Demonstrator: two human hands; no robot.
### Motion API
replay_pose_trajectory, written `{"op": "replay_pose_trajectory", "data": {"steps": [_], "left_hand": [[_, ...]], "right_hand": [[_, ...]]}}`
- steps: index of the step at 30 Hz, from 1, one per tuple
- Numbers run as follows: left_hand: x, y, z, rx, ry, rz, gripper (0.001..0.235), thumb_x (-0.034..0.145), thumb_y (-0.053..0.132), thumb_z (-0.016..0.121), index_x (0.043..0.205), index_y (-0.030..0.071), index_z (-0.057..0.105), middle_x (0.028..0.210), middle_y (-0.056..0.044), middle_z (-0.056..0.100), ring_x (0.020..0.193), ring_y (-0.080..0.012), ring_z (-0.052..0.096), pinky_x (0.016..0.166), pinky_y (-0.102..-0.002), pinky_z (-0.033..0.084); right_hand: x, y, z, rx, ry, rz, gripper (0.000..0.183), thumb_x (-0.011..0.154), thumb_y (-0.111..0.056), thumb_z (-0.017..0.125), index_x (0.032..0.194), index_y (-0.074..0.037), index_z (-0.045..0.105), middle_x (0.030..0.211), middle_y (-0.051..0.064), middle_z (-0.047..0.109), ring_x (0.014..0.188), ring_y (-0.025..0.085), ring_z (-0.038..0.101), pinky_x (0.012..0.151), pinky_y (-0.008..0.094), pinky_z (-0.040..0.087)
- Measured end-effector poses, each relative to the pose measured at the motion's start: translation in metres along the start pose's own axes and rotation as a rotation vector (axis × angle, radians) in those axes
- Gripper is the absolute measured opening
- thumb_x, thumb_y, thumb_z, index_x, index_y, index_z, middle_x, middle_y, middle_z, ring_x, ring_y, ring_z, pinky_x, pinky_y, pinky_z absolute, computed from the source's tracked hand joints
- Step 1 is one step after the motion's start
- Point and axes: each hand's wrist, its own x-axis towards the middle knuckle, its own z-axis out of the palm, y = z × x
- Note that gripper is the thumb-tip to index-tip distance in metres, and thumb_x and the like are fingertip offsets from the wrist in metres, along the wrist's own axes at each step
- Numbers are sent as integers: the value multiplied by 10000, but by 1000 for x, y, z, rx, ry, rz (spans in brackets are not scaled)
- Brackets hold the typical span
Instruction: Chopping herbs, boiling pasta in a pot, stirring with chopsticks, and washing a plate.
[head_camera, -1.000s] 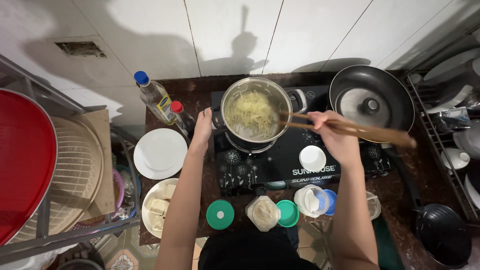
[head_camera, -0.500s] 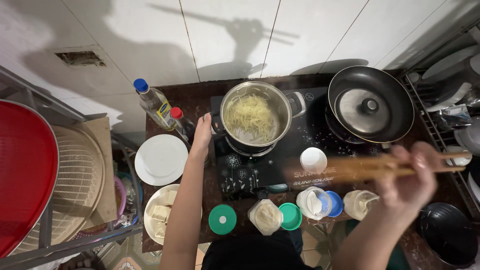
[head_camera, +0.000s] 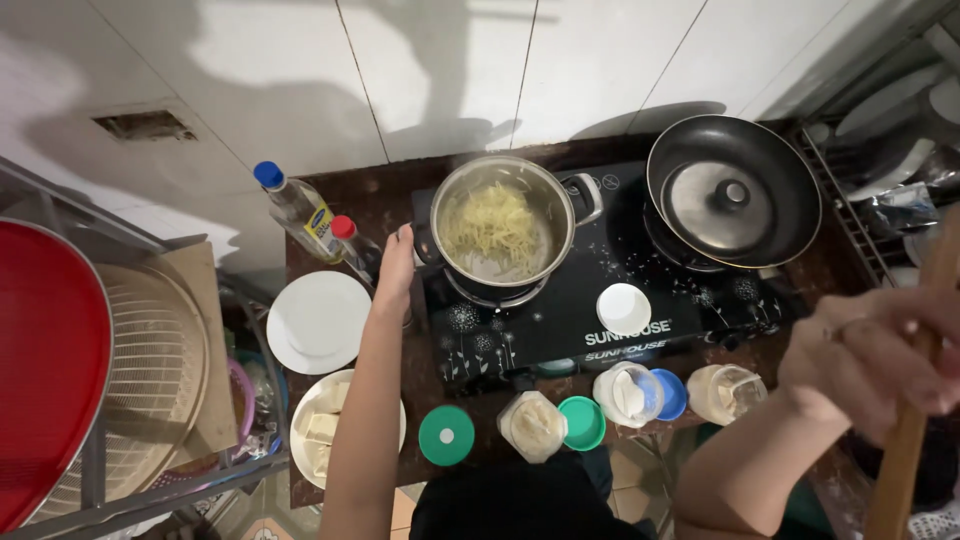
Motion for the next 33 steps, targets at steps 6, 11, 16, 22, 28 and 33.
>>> {"op": "replay_pose_trajectory", "data": {"steps": [6,11,16,22,28,33], "left_hand": [[12,-20,-6,-13,-11,34,433,1069,389,472,1309,44,573,1209,-30,663,1095,-111,604,993,-288,455],[1,-4,-1,-6,2,9,413,1061,391,468,1278,56,575,1176,-6,675,1080,-84,612,979,-269,455],[8,-14,-3,-52,-25,55,370,1082,383,479,1213,55,588,1024,-4,652,950,-97,601,910,-277,481],[-2,0,2,-12,5,16,409,1069,400,464,1268,61,576,1123,-17,665,1045,-106,610,973,-286,462],[-8,5,4,58,33,-18,467,1060,421,450,1334,58,556,1259,-36,656,1167,-119,594,1040,-300,425],[-1,-4,1,28,13,1,466,1062,416,459,1326,46,562,1243,-54,666,1145,-141,608,1031,-309,448]], "right_hand": [[17,35,-43,-435,221,131,92,1058,-17,586,1043,-43,673,1100,242,731,913,331,770,678,382,659],[12,99,-103,-1553,497,97,212,1058,-49,628,852,-88,590,1075,133,743,1114,299,735,975,442,614],[-13,138,-189,-1700,273,77,175,1038,25,637,884,-53,604,983,61,689,1191,270,708,1086,386,581],[-3,148,-171,-1425,208,263,152,1032,43,597,900,-30,586,1002,75,683,1251,283,661,1064,369,534],[13,135,-128,-1300,190,447,188,1019,4,639,848,-56,588,994,74,714,1217,297,706,1073,422,610],[0,156,-153,-1516,150,591,96,984,-13,644,892,-28,666,1179,145,755,1095,232,729,976,315,582]]}}
